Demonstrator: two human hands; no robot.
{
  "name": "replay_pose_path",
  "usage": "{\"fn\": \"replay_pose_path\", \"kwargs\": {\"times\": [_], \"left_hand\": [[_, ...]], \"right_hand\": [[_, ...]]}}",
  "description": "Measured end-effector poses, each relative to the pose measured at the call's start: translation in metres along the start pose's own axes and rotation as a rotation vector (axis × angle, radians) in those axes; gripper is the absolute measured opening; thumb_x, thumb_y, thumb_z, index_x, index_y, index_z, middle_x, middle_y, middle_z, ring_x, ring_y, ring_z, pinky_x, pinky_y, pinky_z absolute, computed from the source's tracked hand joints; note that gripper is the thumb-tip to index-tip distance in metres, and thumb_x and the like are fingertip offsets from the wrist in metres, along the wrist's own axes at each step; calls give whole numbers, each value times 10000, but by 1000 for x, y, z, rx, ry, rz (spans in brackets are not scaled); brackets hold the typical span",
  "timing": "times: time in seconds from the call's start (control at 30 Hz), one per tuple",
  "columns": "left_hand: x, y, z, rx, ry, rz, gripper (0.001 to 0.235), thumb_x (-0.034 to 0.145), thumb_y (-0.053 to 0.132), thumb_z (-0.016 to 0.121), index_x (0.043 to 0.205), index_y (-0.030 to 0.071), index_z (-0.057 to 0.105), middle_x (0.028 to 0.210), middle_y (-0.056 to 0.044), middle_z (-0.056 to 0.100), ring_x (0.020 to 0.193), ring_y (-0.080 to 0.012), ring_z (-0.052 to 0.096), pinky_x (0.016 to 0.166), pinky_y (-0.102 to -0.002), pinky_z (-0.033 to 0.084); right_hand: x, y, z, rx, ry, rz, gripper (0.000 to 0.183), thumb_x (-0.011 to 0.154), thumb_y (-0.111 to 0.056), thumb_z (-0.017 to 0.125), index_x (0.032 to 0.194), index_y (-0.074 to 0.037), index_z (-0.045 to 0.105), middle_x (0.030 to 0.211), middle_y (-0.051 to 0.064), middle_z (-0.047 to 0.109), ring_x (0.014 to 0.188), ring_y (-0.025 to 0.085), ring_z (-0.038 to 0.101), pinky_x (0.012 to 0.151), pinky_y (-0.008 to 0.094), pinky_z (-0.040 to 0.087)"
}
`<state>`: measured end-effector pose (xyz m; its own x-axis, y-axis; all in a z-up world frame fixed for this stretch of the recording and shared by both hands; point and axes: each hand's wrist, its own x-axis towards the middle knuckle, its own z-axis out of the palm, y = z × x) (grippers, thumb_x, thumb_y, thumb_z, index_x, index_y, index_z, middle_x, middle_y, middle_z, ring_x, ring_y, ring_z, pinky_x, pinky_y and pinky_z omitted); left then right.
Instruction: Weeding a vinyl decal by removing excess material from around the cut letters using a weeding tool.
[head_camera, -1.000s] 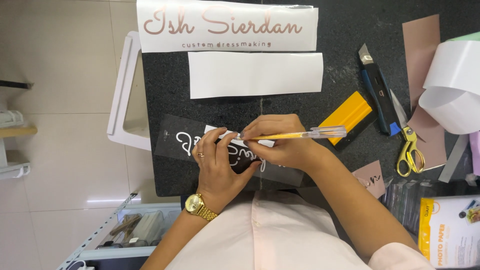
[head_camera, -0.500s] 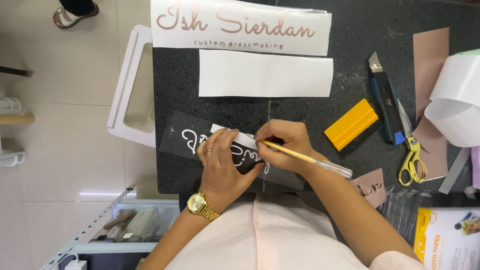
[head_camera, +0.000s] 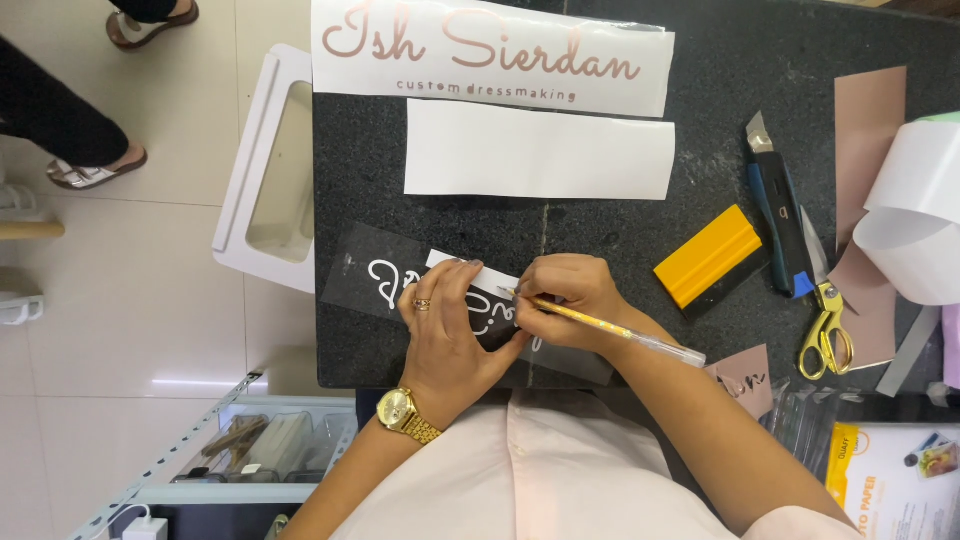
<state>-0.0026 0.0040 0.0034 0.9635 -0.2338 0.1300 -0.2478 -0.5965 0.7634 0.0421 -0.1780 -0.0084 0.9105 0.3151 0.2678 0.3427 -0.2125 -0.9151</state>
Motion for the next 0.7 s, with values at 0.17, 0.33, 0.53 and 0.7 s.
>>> {"fn": "replay_pose_path", "kwargs": {"times": [0.17,0.33,0.53,0.7], "left_hand": [[0,0,1,14,2,2,910,680,278,920,1369,38,377,1240,-160,538,1239,-349,434,1001,-549,172],[-1,-1,2,25,16,12,911,678,283,919,1371,35,382,1251,-160,537,1243,-349,432,1001,-537,170],[1,0,0,26,5,15,906,675,267,915,1367,31,380,1256,-169,534,1240,-356,434,990,-538,178],[2,3,-3,18,1,1,900,669,247,921,1362,27,392,1250,-168,537,1229,-357,444,987,-534,183]], "right_hand": [[0,1,0,3,1,-1,211,744,49,765,603,-45,641,440,64,550,353,186,473,372,264,436],[2,-1,1,-9,8,-30,202,728,62,760,601,-41,641,435,71,549,347,203,477,369,262,441],[3,-7,0,-10,7,-35,197,736,71,741,605,-42,644,458,79,568,361,214,503,376,279,453],[6,-11,-1,15,14,-13,215,742,69,744,594,-45,636,462,75,582,364,201,499,373,276,445]]}}
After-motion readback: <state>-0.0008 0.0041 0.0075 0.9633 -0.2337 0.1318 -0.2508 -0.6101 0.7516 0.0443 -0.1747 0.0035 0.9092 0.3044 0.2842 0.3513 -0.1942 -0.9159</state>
